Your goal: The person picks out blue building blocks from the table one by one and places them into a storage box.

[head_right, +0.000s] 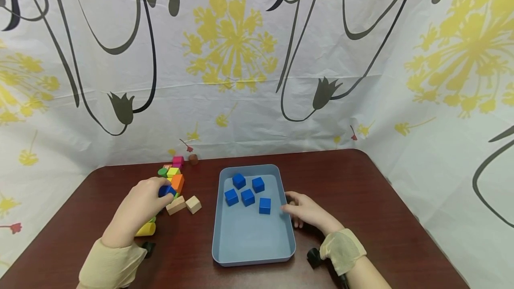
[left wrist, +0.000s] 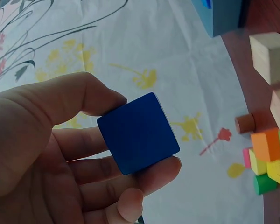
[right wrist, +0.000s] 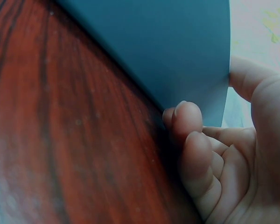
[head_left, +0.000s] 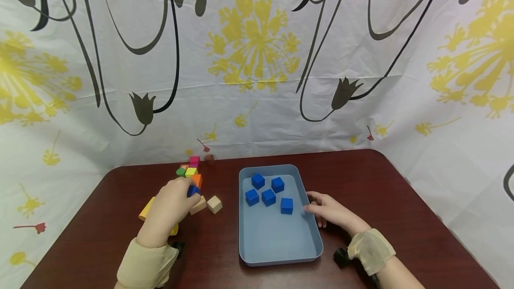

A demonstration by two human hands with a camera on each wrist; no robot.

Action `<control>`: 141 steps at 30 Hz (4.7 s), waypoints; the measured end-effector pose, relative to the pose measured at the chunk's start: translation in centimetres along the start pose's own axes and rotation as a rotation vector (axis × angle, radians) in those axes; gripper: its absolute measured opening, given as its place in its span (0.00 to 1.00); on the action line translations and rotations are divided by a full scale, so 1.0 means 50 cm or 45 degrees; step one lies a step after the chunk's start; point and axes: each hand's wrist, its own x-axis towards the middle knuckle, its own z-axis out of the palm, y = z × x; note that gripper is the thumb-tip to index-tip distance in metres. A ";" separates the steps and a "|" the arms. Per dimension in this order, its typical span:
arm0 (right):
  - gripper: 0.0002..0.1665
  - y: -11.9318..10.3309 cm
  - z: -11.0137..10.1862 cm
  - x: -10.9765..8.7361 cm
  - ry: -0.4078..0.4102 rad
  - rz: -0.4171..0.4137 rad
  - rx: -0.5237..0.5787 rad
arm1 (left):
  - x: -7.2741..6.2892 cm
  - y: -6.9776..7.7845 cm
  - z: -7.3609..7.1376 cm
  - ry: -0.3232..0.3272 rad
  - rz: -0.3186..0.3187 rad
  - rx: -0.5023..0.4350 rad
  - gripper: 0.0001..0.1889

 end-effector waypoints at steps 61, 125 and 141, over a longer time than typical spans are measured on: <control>0.38 0.017 0.002 0.006 0.004 0.003 -0.005 | 0.049 0.156 0.090 -0.062 0.215 -0.082 0.13; 0.38 0.026 0.004 0.005 0.010 0.005 0.007 | 0.094 0.203 0.234 -0.243 0.424 -0.130 0.18; 0.37 0.017 0.002 0.004 0.000 -0.025 0.016 | 0.104 0.218 0.250 -0.286 0.444 0.010 0.24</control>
